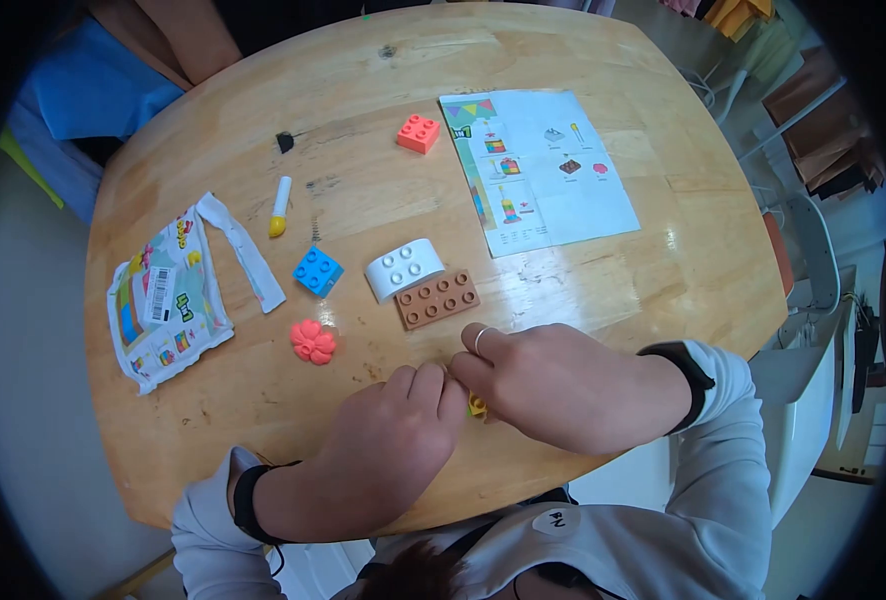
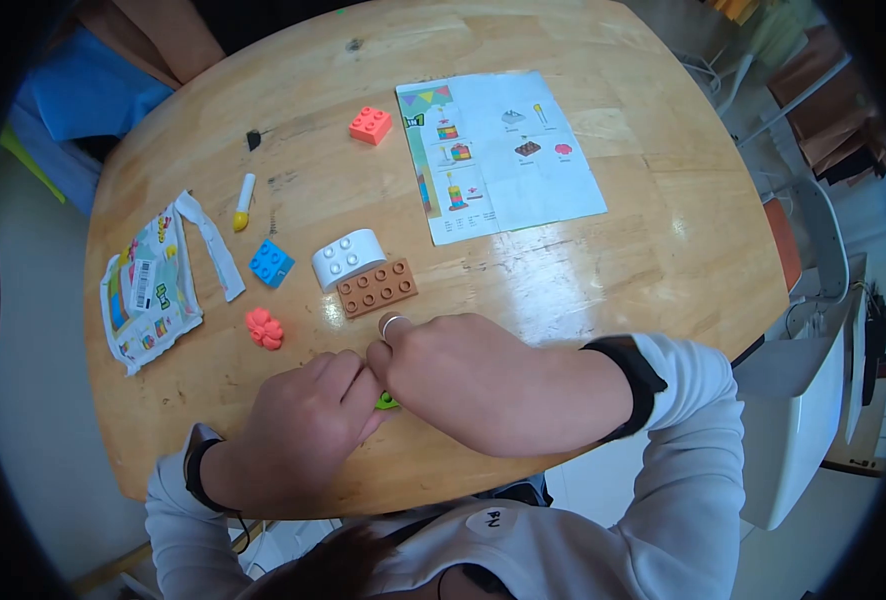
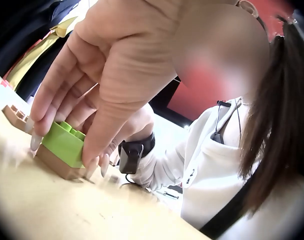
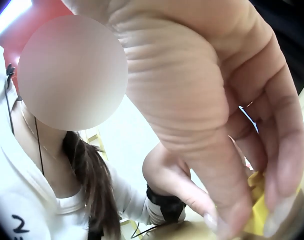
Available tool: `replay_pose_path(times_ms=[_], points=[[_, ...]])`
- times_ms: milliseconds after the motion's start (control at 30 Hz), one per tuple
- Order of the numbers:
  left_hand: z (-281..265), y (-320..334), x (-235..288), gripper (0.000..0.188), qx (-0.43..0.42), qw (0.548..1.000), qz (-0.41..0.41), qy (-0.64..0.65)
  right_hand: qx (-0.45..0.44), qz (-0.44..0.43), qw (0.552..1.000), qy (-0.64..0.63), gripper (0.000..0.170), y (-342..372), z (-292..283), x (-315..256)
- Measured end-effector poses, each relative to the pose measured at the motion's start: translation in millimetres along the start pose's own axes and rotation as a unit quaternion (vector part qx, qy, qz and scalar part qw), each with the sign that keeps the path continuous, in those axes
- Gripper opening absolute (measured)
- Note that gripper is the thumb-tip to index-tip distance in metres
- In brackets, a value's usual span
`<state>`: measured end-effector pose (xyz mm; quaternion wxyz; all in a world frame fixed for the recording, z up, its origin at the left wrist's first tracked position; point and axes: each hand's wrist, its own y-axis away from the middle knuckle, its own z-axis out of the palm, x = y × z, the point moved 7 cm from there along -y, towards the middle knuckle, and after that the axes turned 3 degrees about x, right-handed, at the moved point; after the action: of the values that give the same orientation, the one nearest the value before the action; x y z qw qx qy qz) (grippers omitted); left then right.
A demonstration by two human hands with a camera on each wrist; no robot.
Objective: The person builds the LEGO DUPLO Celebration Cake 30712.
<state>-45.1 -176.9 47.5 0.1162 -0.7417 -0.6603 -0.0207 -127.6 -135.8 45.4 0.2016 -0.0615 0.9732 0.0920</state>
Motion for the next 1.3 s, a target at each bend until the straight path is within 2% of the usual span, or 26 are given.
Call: replay_pose_path(times_ms=[100, 167, 200, 367, 533, 600, 667, 800, 1000, 1100, 1167, 1200, 1233, 1300], points=[[-1.8, -3.3, -4.6, 0.021, -0.006, 1.000, 0.002, 0.025, -0.003, -0.005, 0.999, -0.039, 0.032, -2.8, 1.7, 5.3], [-1.0, -4.5, -5.0, 0.021, -0.007, 1.000, 0.006, 0.024, 0.018, -0.012, 0.997, -0.080, 0.017, -4.8, -2.9, 3.3], [-0.2, -4.8, -4.5, 0.020, -0.008, 1.000, 0.008, 0.021, 0.017, -0.011, 0.997, -0.080, 0.017, -5.5, -3.0, 4.5], [3.7, -5.3, -4.6, 0.022, -0.007, 1.000, 0.004, -0.002, -0.029, -0.021, 0.989, -0.147, 0.022, -9.8, 0.8, 12.4], [4.5, -2.5, -2.7, 0.024, 0.007, 1.000, 0.003, -0.028, -0.024, -0.035, 0.990, -0.137, 0.026, -10.2, -2.8, 9.3], [10.5, -0.3, -6.5, 0.043, -0.060, 0.998, -0.026, -0.012, -0.036, -0.032, 0.990, -0.129, 0.029, -11.9, -4.0, 8.2], [10.5, -0.7, -8.6, 0.042, -0.065, 0.997, -0.037, -0.011, -0.099, -0.004, 0.988, -0.114, 0.044, -12.8, 2.5, 10.5], [12.1, -0.5, -9.4, 0.041, -0.073, 0.995, -0.060, -0.023, -0.083, -0.024, 0.991, -0.106, 0.045, -14.5, 2.4, 9.7], [13.7, 0.0, -6.5, 0.039, -0.050, 0.996, -0.048, -0.060, -0.063, -0.032, 0.992, -0.109, 0.040, -12.9, -2.5, 8.9], [0.5, -0.8, -7.0, 0.044, -0.058, 0.997, -0.042, -0.029, -0.088, -0.059, 0.990, -0.096, 0.046, -11.0, -9.1, 11.8], [-21.5, -0.4, -16.7, 0.047, -0.023, 0.998, -0.050, -0.004, -0.108, -0.146, 0.976, -0.123, 0.049, -4.2, -26.3, 13.0], [-34.4, 1.0, -23.2, 0.050, 0.006, 0.998, -0.056, 0.021, -0.132, -0.115, 0.974, -0.142, 0.049, -5.5, -39.9, 18.4], [-43.4, 2.9, -29.0, 0.050, 0.006, 0.998, -0.059, 0.021, -0.085, -0.083, 0.974, -0.193, 0.045, -5.8, -58.0, 26.6], [-71.8, 8.5, -52.0, 0.047, 0.100, 0.987, -0.127, 0.003, 0.000, -0.058, 0.990, -0.128, 0.040, -10.2, -90.5, 40.4]])
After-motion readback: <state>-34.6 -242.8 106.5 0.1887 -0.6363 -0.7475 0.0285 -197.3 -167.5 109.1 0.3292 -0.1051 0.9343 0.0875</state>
